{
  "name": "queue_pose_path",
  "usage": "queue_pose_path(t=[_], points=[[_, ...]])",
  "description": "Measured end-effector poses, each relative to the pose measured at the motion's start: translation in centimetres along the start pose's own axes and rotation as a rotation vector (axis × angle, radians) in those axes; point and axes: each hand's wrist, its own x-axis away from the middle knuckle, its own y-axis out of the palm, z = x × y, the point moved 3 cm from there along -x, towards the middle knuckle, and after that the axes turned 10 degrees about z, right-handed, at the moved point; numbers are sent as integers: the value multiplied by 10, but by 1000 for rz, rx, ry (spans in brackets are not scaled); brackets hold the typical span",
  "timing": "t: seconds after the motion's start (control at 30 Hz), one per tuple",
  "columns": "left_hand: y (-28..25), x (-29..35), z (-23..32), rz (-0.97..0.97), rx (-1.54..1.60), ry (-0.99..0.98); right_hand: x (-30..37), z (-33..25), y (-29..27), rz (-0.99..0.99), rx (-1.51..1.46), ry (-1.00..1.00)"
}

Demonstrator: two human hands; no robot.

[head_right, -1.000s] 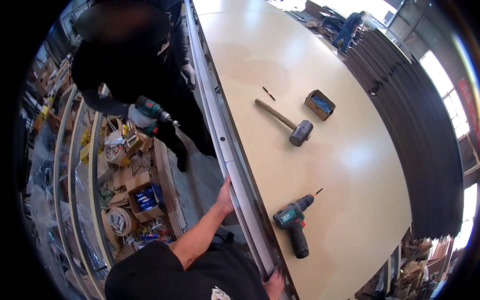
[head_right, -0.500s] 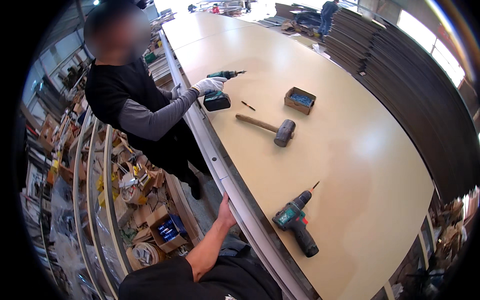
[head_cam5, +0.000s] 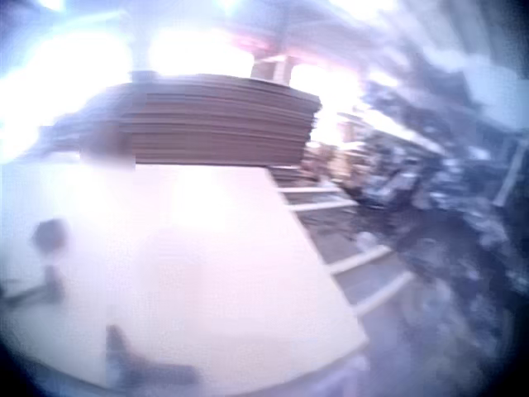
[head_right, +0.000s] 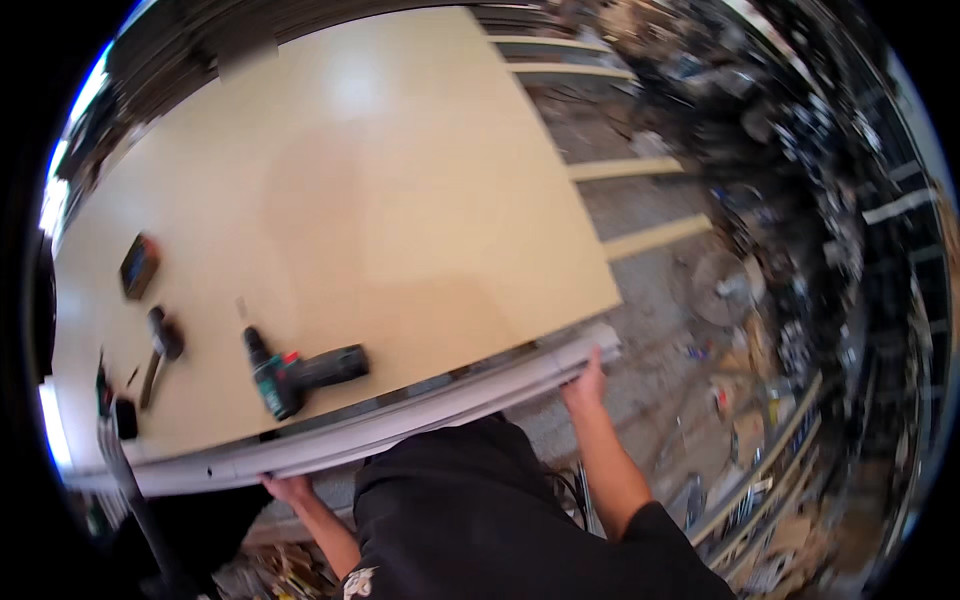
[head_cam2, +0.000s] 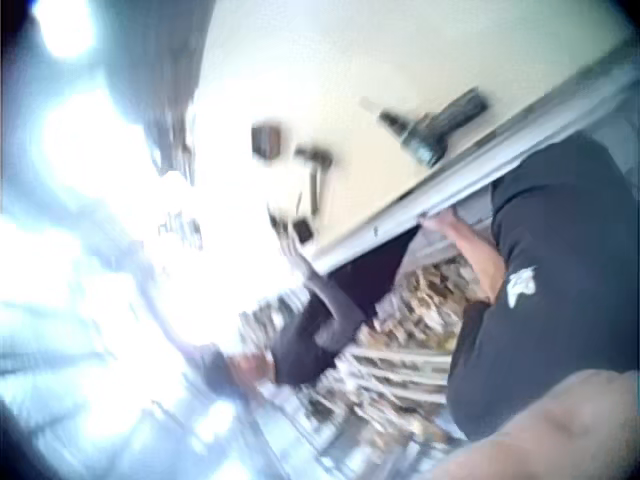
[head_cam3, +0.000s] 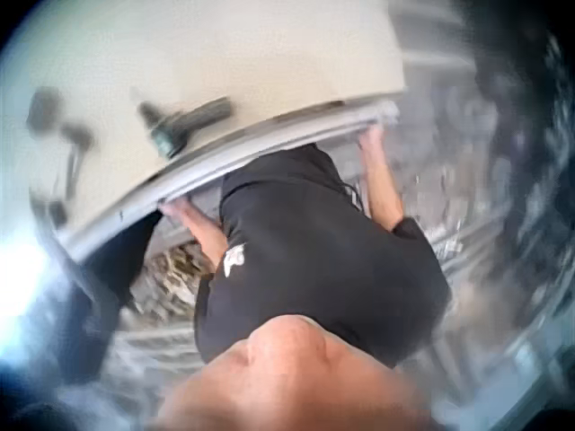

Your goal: The person assembles a large panel by attaching metal profiles to its edges. They use a cordless drill to secure the profiles and a red marker to mark positions on the panel. Another person assists by holding the panel and using a drill on the opposite side.

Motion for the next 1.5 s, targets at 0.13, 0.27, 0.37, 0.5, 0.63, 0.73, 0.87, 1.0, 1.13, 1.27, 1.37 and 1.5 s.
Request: queue_pose_path(t=[0.13, 0.27, 0.37, 0.5, 0.63, 0.73, 0.87, 1.0, 1.13, 1.27, 1.37, 1.5], points=[[0, -10, 8, 44, -129, 103, 36, -7, 27, 103, 23, -226], [8, -17, 18, 54, -190, 92, 26, 3, 35, 219, 68, -369], [12, -17, 29, 45, -298, 157, 39, 2, 59, 331, 108, -353], [60, 38, 13, 11, -351, 161, 48, 2, 83, 305, -13, -385], [32, 7, 35, -39, -451, 246, 50, -1, 79, 343, 85, -432], [31, 9, 37, 54, -569, 332, 53, -4, 75, 387, 232, -443], [27, -12, 46, -11, -515, 251, 54, -5, 84, 340, 160, -402], [44, -12, 45, -132, -480, 310, 52, -4, 106, 140, -99, -353], [68, 36, 28, -109, -440, 284, 80, -18, 123, 125, -141, -302], [74, 46, 30, -239, -423, 257, 81, -22, 124, 26, -169, -298], [84, 53, 31, -278, -522, 316, 66, -21, 125, -58, -252, -267], [88, 45, 37, -261, -564, 255, 75, -30, 139, 11, -67, -355]])
